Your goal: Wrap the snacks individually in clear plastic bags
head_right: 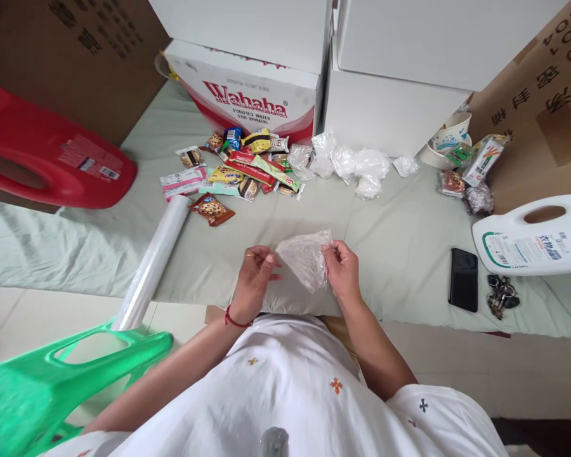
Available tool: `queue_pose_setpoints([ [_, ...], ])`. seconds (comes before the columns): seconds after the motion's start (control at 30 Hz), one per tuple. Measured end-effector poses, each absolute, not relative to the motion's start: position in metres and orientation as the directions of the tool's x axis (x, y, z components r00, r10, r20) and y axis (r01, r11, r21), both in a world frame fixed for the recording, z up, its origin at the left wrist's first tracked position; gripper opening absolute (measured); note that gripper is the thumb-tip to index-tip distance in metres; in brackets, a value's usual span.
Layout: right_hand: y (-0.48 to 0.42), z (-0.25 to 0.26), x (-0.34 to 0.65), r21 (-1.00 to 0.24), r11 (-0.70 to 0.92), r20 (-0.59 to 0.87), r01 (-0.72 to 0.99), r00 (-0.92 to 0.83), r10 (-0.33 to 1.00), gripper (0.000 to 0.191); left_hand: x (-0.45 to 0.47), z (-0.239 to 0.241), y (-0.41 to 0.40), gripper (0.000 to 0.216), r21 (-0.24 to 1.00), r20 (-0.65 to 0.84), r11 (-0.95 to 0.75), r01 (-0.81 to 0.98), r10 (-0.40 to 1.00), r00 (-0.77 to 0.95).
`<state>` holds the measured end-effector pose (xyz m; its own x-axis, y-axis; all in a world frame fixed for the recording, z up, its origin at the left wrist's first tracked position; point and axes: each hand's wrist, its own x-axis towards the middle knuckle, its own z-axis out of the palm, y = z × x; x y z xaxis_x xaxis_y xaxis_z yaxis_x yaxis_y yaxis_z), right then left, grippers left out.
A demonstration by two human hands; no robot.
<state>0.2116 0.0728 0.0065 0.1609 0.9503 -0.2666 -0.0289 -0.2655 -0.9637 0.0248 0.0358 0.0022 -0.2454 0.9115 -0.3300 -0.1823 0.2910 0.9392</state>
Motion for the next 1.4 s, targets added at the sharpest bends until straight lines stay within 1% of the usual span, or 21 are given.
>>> queue_pose_setpoints([
  [0.07, 0.071, 0.008, 0.21, -0.95, -0.302, -0.31, -0.082, 0.127, 0.942, 0.036, 0.034, 0.005, 0.034, 0.06, 0.872, -0.441, 0.398, -0.285, 0.892, -0.104],
  [0.13, 0.073, 0.01, 0.214, -0.934, -0.329, -0.344, -0.14, 0.096, 0.934, 0.039, 0.035, 0.004, 0.037, 0.054, 0.817, -0.486, 0.468, -0.337, 0.873, 0.033],
  [0.17, 0.074, 0.011, 0.218, -0.926, -0.342, -0.359, -0.161, 0.088, 0.929, 0.04, 0.032, 0.002, 0.04, 0.05, 0.808, -0.485, 0.473, -0.351, 0.873, 0.057],
  [0.3, 0.08, 0.013, 0.24, -0.876, -0.454, -0.465, -0.162, 0.031, 0.885, 0.046, 0.014, -0.005, 0.052, 0.044, 0.818, -0.46, 0.449, -0.359, 0.886, 0.06],
  [0.37, 0.079, 0.011, 0.246, -0.874, -0.463, -0.472, -0.151, 0.029, 0.881, 0.046, 0.006, -0.005, 0.056, 0.044, 0.853, -0.44, 0.414, -0.318, 0.898, -0.011],
  [0.43, 0.074, 0.01, 0.246, -0.916, -0.382, -0.395, -0.126, 0.101, 0.913, 0.043, 0.003, -0.002, 0.057, 0.045, 0.893, -0.407, 0.353, -0.278, 0.897, -0.17],
  [0.47, 0.07, 0.009, 0.245, -0.944, -0.319, -0.329, -0.085, 0.149, 0.933, 0.04, 0.004, 0.002, 0.056, 0.045, 0.9, -0.402, 0.34, -0.273, 0.89, -0.215],
  [0.5, 0.066, 0.008, 0.243, -0.968, -0.25, -0.249, -0.019, 0.191, 0.95, 0.036, 0.006, 0.006, 0.054, 0.044, 0.891, -0.418, 0.356, -0.282, 0.886, -0.202],
  [0.57, 0.056, 0.007, 0.238, -0.98, -0.111, -0.073, 0.166, 0.22, 0.973, 0.029, 0.013, 0.017, 0.05, 0.048, 0.827, -0.495, 0.461, -0.323, 0.869, -0.026],
  [0.63, 0.046, 0.006, 0.233, -0.937, 0.016, 0.072, 0.349, 0.15, 0.986, 0.024, 0.024, 0.028, 0.046, 0.057, 0.744, -0.555, 0.577, -0.337, 0.814, 0.17],
  [0.67, 0.042, 0.006, 0.232, -0.907, 0.07, 0.119, 0.415, 0.092, 0.989, 0.022, 0.03, 0.032, 0.045, 0.06, 0.714, -0.571, 0.613, -0.339, 0.79, 0.226],
  [0.73, 0.037, 0.004, 0.23, -0.867, 0.148, 0.155, 0.476, -0.024, 0.988, 0.019, 0.043, 0.037, 0.046, 0.061, 0.706, -0.567, 0.618, -0.347, 0.786, 0.245],
  [0.8, 0.035, 0.004, 0.229, -0.879, 0.164, 0.132, 0.447, -0.103, 0.986, 0.021, 0.052, 0.037, 0.049, 0.055, 0.753, -0.523, 0.558, -0.348, 0.829, 0.196],
  [0.87, 0.035, 0.005, 0.229, -0.932, 0.125, 0.082, 0.339, -0.14, 0.987, 0.029, 0.059, 0.035, 0.05, 0.051, 0.807, -0.466, 0.493, -0.325, 0.87, 0.162],
  [0.9, 0.036, 0.006, 0.229, -0.955, 0.096, 0.056, 0.28, -0.147, 0.987, 0.033, 0.061, 0.033, 0.051, 0.05, 0.826, -0.439, 0.47, -0.31, 0.882, 0.168],
  [0.97, 0.039, 0.008, 0.23, -0.974, 0.056, 0.022, 0.219, -0.157, 0.987, 0.031, 0.062, 0.03, 0.049, 0.05, 0.85, -0.401, 0.445, -0.283, 0.893, 0.202],
  [1.1, 0.051, 0.01, 0.235, -0.976, -0.002, -0.024, 0.219, -0.101, 0.995, 0.03, 0.054, 0.027, 0.046, 0.052, 0.872, -0.374, 0.416, -0.259, 0.906, 0.198],
  [1.17, 0.056, 0.01, 0.239, -0.986, -0.068, -0.075, 0.15, -0.038, 0.996, 0.034, 0.048, 0.027, 0.046, 0.052, 0.879, -0.373, 0.408, -0.246, 0.911, 0.177],
  [1.23, 0.058, 0.012, 0.242, -0.992, -0.098, -0.102, 0.083, -0.049, 0.994, 0.037, 0.043, 0.027, 0.046, 0.05, 0.888, -0.373, 0.401, -0.226, 0.914, 0.159],
  [1.3, 0.058, 0.015, 0.24, -0.996, -0.051, -0.062, 0.073, -0.158, 0.986, 0.038, 0.042, 0.027, 0.046, 0.049, 0.897, -0.365, 0.393, -0.202, 0.917, 0.162],
  [1.4, 0.054, 0.018, 0.231, -0.989, 0.06, 0.018, 0.133, -0.294, 0.956, 0.034, 0.047, 0.026, 0.045, 0.049, 0.901, -0.344, 0.378, -0.211, 0.921, 0.183],
])
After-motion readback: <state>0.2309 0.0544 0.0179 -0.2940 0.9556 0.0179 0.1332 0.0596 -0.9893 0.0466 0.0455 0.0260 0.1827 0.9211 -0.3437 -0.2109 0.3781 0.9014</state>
